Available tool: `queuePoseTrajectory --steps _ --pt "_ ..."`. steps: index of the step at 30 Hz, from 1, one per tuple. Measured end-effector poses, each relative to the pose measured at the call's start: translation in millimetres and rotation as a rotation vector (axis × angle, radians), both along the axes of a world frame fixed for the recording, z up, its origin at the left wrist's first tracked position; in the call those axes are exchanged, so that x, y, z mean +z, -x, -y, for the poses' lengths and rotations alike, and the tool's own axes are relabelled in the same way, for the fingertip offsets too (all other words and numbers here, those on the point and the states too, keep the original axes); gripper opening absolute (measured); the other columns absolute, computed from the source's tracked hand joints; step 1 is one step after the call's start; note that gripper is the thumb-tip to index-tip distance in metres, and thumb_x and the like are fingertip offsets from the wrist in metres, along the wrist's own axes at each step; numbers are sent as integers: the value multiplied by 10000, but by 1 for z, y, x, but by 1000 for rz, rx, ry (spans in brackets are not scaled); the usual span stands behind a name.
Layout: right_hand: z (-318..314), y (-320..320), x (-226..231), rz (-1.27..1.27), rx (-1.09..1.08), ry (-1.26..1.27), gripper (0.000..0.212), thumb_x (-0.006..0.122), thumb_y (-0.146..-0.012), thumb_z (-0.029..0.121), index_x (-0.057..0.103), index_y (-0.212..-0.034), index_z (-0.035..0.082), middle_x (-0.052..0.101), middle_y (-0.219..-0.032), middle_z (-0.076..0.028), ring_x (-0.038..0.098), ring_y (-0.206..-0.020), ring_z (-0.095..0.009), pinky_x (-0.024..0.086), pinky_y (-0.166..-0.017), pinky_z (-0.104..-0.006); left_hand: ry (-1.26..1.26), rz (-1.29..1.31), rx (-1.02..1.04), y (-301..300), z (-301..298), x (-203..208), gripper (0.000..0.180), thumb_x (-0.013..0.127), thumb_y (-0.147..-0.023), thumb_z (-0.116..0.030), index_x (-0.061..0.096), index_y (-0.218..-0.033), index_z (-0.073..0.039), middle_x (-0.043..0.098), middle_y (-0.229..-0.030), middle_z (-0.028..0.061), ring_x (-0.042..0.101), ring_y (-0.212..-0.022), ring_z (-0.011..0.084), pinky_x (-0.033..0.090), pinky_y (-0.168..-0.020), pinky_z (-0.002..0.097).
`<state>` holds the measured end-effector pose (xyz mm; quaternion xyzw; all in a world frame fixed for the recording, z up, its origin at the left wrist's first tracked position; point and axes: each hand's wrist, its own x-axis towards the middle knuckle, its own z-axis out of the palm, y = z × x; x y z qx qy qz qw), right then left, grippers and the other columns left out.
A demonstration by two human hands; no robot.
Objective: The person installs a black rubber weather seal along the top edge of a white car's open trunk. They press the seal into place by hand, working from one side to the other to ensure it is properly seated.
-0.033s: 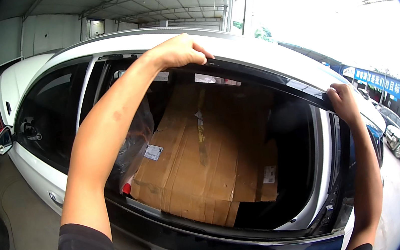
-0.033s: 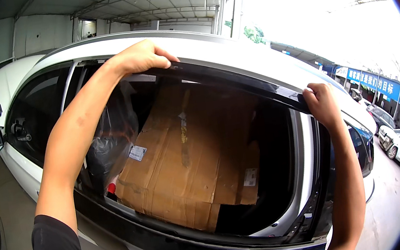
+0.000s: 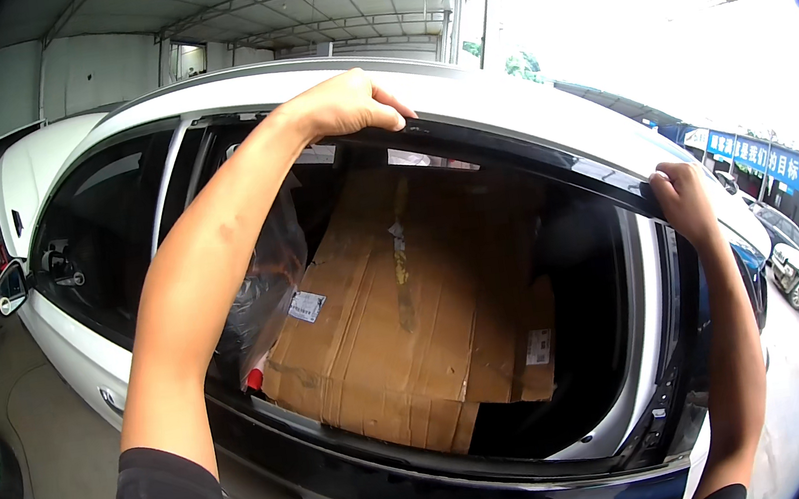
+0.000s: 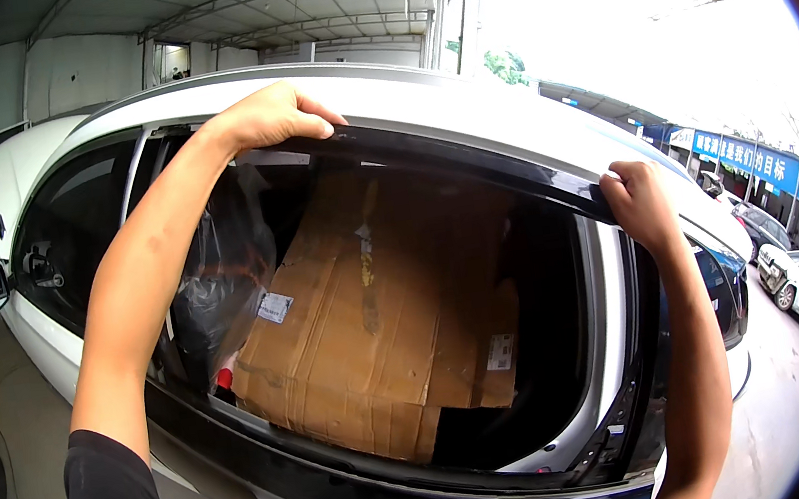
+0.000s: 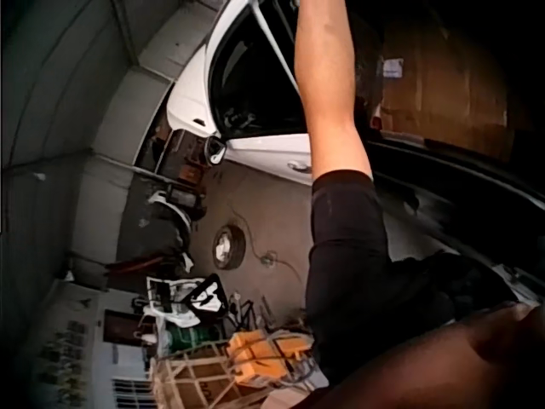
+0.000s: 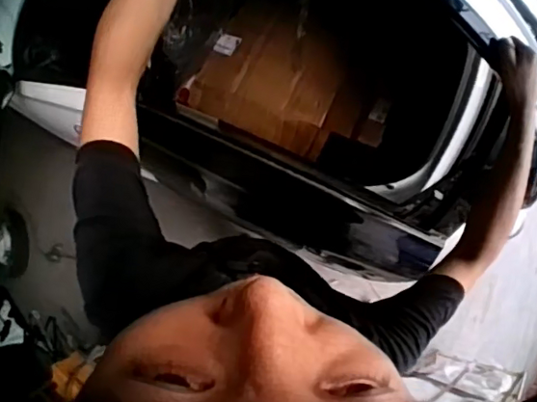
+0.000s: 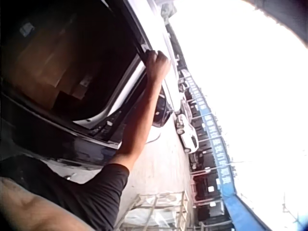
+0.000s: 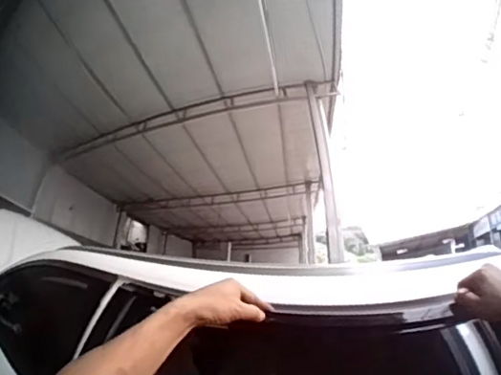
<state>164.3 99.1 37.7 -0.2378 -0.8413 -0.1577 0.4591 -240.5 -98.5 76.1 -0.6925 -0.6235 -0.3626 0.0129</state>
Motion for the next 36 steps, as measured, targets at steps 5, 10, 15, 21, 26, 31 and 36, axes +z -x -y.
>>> queuePoseTrajectory --steps 5,10,15,21,26,31,36 --pt "-1 0 -1 -15 11 1 313 537 -803 161 466 -617 -80 426 -547 -249 444 -472 -335 374 -531 -437 0 -72 -7 -24 -8 0 367 714 -769 -225 731 -1087 -41 708 -1094 119 617 -1089 215 438 -987 323" --pt "-2 0 -3 -41 56 -1 301 536 -801 150 454 -621 -77 409 -541 -243 422 -465 -314 364 -523 -429 2 -76 38 9 6 3 354 708 -770 -238 742 -1081 -74 718 -1062 115 629 -1043 187 446 -968 303" --pt "-4 3 -3 -28 6 49 323 558 -810 164 468 -620 -82 410 -540 -227 440 -485 -294 364 -534 -435 10 -121 51 7 3 -1 463 752 -789 -382 721 -1117 -56 719 -1078 114 645 -1050 195 459 -972 318" --pt "-13 -20 1 59 -100 -94 302 529 -804 165 489 -620 -71 432 -556 -233 472 -515 -329 361 -550 -446 -591 -165 33 -49 -40 -49 232 679 -820 -327 769 -905 -131 721 -923 103 648 -917 308 485 -867 398" --pt "25 50 26 105 -298 -376 169 569 -815 137 577 -701 12 564 -687 -186 565 -737 -386 447 -705 -480 -844 -198 47 -45 -44 -64 176 680 -812 -275 755 -841 -119 700 -815 88 621 -887 318 458 -839 434" --pt "104 194 26 27 -224 -176 293 567 -896 253 639 -747 11 638 -739 -220 634 -744 -408 485 -685 -478 -727 -232 -43 -41 -29 -58 168 645 -828 -206 730 -820 -62 693 -863 132 618 -926 343 479 -848 442" --pt "130 210 27 -45 -176 26 488 600 -914 323 588 -643 -83 518 -565 -254 521 -486 -360 429 -552 -447 -789 -248 -198 -30 5 -50 171 638 -803 -166 703 -864 -20 675 -920 184 625 -939 345 498 -868 427"
